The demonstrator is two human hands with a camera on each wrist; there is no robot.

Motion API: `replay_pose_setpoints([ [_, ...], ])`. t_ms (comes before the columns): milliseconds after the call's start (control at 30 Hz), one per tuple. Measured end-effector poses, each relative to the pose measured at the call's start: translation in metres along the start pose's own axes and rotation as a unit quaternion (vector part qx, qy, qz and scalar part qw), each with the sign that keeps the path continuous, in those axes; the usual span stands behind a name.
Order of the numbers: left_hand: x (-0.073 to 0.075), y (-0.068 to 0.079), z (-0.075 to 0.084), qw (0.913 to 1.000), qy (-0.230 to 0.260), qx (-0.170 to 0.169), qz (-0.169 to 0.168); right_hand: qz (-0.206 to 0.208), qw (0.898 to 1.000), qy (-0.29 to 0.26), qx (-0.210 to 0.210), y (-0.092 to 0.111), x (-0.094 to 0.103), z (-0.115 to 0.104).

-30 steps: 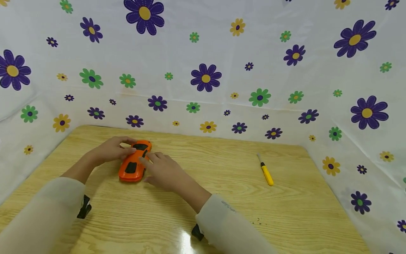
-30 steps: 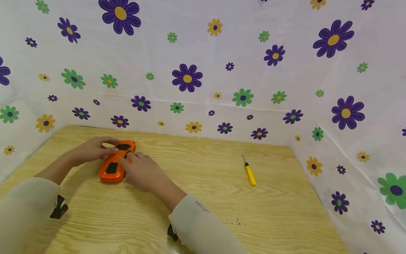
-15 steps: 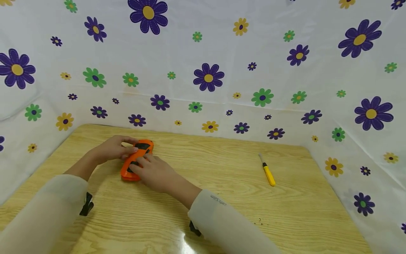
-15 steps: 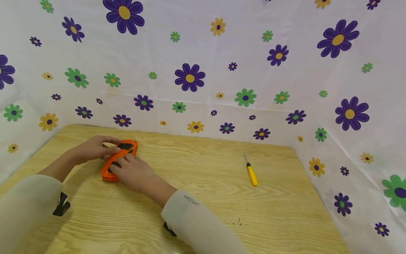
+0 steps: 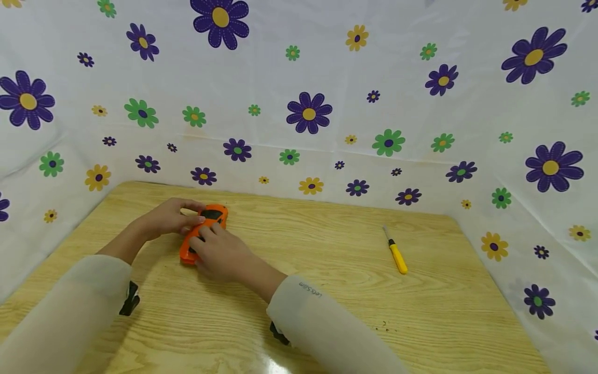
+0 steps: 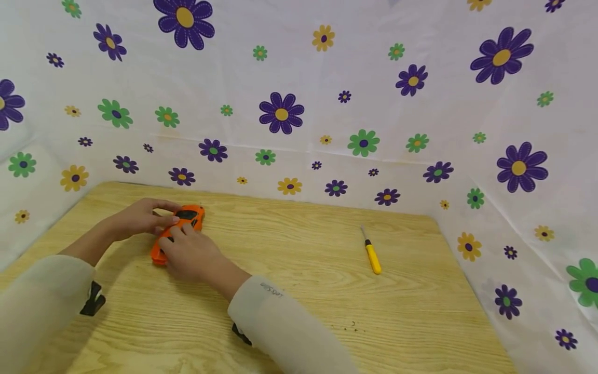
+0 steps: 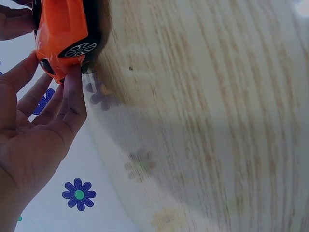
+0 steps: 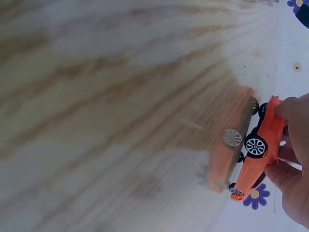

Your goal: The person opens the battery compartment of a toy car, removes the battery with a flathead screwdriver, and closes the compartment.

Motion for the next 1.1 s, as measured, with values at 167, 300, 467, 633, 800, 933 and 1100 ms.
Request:
replay_pose_setpoints([
  [167,-0.001,0.0,0.001,1.0,0.007,0.0,-0.001,-0.015,1.0,0.004,-0.012,-0.002,-0.002,0.0],
  [300,-0.003,0.0,0.002,0.9998,0.02,0.006,-0.007,-0.021,1.0,0.003,-0.01,-0.001,-0.002,0.001],
  [467,-0.006,-0.001,0.002,0.9991,0.039,0.009,-0.017,-0.017,1.0,0.007,-0.003,0.005,-0.002,0.003],
  [633,-0.012,-0.003,0.003,0.9982,0.057,0.007,-0.021,-0.002,1.0,0.017,0.014,0.014,-0.001,0.006],
  [800,-0.019,-0.005,0.006,0.9975,0.067,0.001,-0.022,0.011,0.999,0.027,0.03,0.024,0.001,0.009],
  [933,-0.025,-0.005,0.011,0.9976,0.066,-0.002,-0.021,0.02,0.998,0.035,0.04,0.031,0.002,0.011],
  [1100,-0.03,-0.005,0.017,0.9977,0.064,-0.003,-0.02,0.024,0.998,0.041,0.046,0.038,0.001,0.013],
])
Point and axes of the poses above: each hand's wrist, its own y-axis away from the middle knuckle, its own x-axis out of the back of the hand, z = x × y, the point moved 7 cm from there along -y, towards the middle knuckle, and after that the axes turned 1 degree about -y, right-handed, at the moved point
